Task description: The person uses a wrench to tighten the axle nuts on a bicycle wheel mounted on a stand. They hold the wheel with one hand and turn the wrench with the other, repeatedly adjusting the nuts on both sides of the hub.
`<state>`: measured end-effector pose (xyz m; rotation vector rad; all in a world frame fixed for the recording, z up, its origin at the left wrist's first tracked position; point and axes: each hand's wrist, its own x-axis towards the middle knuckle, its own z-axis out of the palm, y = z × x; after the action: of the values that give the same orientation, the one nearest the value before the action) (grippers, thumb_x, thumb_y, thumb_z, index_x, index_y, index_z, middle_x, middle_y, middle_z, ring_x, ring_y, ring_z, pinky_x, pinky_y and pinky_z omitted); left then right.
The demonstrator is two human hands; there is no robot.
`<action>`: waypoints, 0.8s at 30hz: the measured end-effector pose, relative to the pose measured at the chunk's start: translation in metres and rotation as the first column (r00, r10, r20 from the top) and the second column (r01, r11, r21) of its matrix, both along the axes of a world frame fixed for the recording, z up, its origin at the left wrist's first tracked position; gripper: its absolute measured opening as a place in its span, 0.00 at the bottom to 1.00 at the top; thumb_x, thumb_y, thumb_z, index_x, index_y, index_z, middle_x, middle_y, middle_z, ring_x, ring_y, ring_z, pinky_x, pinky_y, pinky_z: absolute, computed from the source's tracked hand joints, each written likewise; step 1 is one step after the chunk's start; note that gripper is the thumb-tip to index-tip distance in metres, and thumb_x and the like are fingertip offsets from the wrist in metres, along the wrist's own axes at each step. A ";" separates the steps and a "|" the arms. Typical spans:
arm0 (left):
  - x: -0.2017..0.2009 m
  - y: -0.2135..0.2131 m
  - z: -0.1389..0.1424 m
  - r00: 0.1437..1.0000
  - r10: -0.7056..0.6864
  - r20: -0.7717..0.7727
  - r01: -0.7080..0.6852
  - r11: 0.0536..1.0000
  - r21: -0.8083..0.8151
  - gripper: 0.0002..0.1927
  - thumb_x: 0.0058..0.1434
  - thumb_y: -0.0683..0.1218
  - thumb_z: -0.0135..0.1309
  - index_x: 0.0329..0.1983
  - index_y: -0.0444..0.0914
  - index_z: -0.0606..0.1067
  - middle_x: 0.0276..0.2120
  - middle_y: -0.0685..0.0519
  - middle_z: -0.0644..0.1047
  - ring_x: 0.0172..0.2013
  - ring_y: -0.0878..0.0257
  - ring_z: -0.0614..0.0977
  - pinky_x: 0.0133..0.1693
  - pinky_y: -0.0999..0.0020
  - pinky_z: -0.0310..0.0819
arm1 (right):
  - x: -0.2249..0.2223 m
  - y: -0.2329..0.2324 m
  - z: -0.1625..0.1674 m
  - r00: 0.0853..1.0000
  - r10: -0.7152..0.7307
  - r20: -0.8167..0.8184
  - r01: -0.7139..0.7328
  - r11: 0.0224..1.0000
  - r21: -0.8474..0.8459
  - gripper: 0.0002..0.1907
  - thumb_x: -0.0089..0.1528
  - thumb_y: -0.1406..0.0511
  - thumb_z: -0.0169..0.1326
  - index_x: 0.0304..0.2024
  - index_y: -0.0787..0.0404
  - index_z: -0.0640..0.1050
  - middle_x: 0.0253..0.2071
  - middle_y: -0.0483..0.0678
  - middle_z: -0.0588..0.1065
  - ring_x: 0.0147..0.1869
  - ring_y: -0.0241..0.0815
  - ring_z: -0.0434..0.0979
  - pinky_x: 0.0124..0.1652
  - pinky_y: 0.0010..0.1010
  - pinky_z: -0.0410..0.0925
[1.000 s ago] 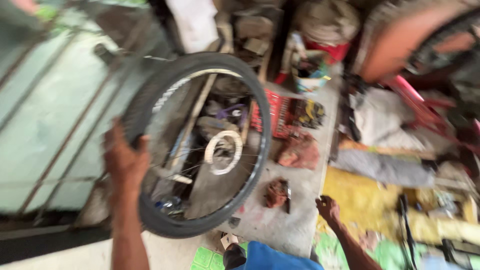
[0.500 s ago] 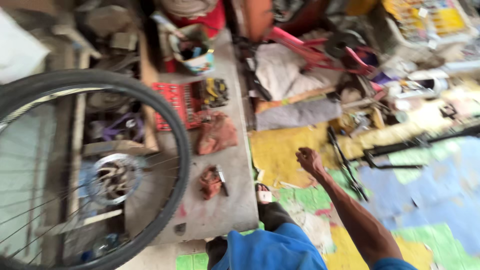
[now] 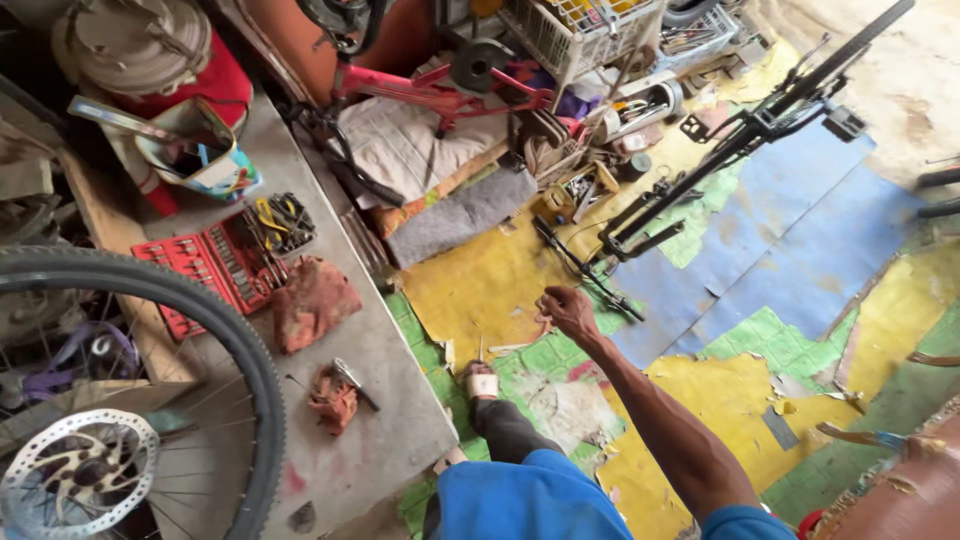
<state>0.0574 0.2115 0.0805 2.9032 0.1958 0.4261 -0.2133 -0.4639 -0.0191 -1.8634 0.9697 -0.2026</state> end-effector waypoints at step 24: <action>-0.160 -0.474 -0.036 0.849 -0.523 0.082 0.510 0.766 -0.391 0.39 0.65 0.51 0.61 0.73 0.29 0.62 0.70 0.34 0.63 0.72 0.38 0.62 0.72 0.44 0.53 | -0.056 -0.342 -0.033 0.985 -0.074 0.158 0.054 0.991 0.124 0.15 0.69 0.66 0.55 0.54 0.70 0.79 0.36 0.52 0.81 0.34 0.38 0.80 0.31 0.28 0.74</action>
<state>-0.1028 -0.2628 0.0446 2.4114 -0.4613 0.2062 -0.2694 -0.8062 -0.0522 -1.6802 0.9103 -0.3230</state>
